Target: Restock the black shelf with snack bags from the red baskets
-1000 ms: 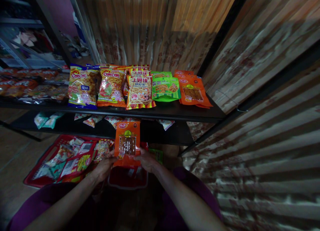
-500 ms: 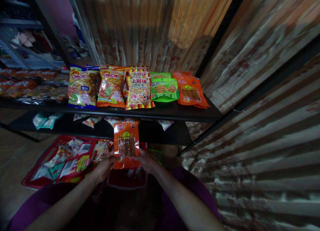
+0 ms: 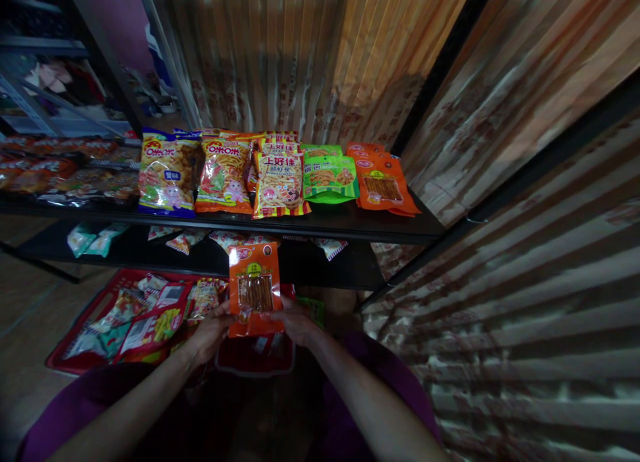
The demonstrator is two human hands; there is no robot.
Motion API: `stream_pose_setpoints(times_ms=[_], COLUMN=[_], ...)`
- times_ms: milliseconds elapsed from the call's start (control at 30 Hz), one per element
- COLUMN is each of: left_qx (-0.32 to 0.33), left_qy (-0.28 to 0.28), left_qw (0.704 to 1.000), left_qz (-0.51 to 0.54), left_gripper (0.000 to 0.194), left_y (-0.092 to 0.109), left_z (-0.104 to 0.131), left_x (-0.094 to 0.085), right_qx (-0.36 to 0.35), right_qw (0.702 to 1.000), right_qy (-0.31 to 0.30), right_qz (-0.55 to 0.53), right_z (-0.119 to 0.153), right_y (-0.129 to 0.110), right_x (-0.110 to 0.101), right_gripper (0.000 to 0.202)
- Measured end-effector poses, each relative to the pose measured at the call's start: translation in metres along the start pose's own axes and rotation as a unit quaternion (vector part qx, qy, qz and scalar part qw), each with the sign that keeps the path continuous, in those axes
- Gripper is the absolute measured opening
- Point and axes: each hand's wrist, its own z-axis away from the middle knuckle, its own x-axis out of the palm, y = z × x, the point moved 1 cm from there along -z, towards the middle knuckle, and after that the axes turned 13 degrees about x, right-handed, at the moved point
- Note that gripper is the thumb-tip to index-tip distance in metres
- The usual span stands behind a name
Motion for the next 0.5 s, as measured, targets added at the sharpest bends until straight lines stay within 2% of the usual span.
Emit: stream_pose_setpoints(times_ms=[233,500], left_qx=[0.005,0.003], left_qy=[0.002,-0.016], left_qw=[1.0,1.0], left_qz=[-0.015,0.015], left_gripper=[0.046,0.053], left_y=[-0.0004,0.0026], left_z=[-0.0029,0.0004], left_x=[-0.0038,0.002], right_qx=[-0.004,-0.003], right_qw=[1.0,0.999], right_qy=[0.005,0.045], right_qz=[0.005,0.005], right_z=[-0.0045,0.0028], right_y=[-0.0014,-0.0052], right_x=[-0.0021,0.0043], right_gripper=[0.053,0.041])
